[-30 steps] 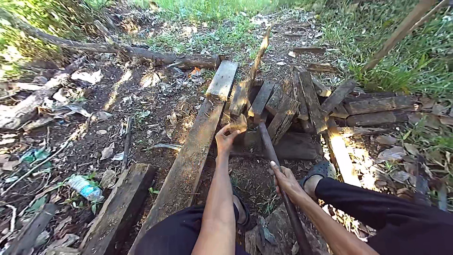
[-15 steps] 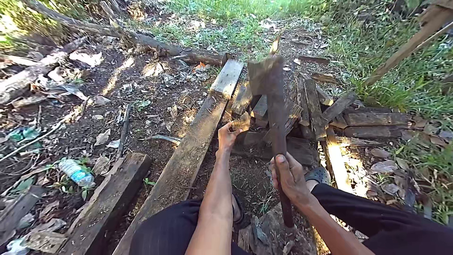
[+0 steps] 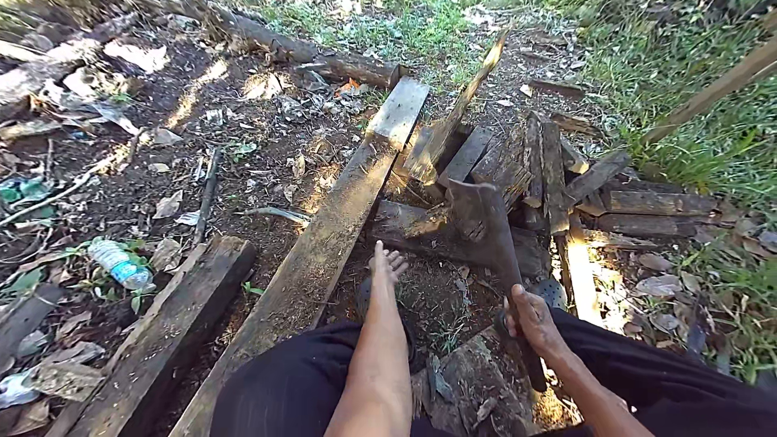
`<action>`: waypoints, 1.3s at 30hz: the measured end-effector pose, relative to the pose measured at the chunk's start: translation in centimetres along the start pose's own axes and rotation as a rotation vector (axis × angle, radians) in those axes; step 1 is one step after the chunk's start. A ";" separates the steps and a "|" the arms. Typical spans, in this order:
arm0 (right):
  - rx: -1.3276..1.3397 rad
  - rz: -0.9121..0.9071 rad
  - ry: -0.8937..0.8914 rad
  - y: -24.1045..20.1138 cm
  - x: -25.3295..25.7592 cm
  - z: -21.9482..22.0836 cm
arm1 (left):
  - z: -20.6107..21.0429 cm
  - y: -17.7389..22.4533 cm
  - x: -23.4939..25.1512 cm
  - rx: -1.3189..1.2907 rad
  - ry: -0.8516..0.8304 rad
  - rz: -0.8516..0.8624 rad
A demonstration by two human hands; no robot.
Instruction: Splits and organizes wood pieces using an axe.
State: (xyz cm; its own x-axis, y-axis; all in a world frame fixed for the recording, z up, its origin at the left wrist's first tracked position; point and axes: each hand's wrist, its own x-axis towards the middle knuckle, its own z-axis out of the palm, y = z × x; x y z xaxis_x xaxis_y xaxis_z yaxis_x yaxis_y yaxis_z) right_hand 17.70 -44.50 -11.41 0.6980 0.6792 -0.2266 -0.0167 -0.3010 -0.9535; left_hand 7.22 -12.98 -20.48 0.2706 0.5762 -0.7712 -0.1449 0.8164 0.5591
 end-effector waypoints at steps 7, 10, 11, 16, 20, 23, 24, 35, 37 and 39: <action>-0.063 -0.065 0.251 7.8 -3.1 0.9 | 5.5 -5.8 -2.8 -0.239 -0.374 -0.234; -0.213 -0.122 0.255 8.6 -4.1 0.3 | 6.2 -6.3 -2.8 -0.366 -0.361 -0.215; -0.289 -0.147 0.256 9.1 -4.3 -0.2 | 6.2 -6.5 -2.6 -0.400 -0.351 -0.209; -0.657 -0.152 0.293 9.5 -5.2 -1.6 | 6.2 -7.6 -2.8 -0.417 -0.339 -0.251; -0.675 -0.107 0.354 9.2 -5.1 -1.9 | 8.1 -8.4 -3.3 -0.406 -0.272 -0.209; -0.418 -0.116 0.353 8.7 -4.3 -1.7 | 9.4 -7.9 -3.6 -0.418 -0.205 -0.169; -0.309 -0.087 0.334 8.1 -4.1 -1.2 | 9.5 -7.5 -3.7 -0.418 -0.189 -0.155; 0.058 -0.045 0.039 -0.4 -1.3 3.3 | 8.7 2.6 -2.0 -0.314 -0.121 -0.132; 0.100 -0.126 -0.014 -2.6 -1.4 4.0 | 9.3 3.6 -2.1 -0.320 -0.117 -0.148; 0.133 -0.221 -0.059 -4.3 -1.1 4.7 | 9.5 3.7 -1.7 -0.299 -0.116 -0.149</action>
State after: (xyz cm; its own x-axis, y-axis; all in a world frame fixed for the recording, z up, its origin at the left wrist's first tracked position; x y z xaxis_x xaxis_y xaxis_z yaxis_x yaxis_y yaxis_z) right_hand 13.68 -40.84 -8.01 0.6525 0.7576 -0.0175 0.0345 -0.0528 -0.9980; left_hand 15.23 -11.29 -14.22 0.4137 0.4556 -0.7882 -0.3633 0.8765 0.3160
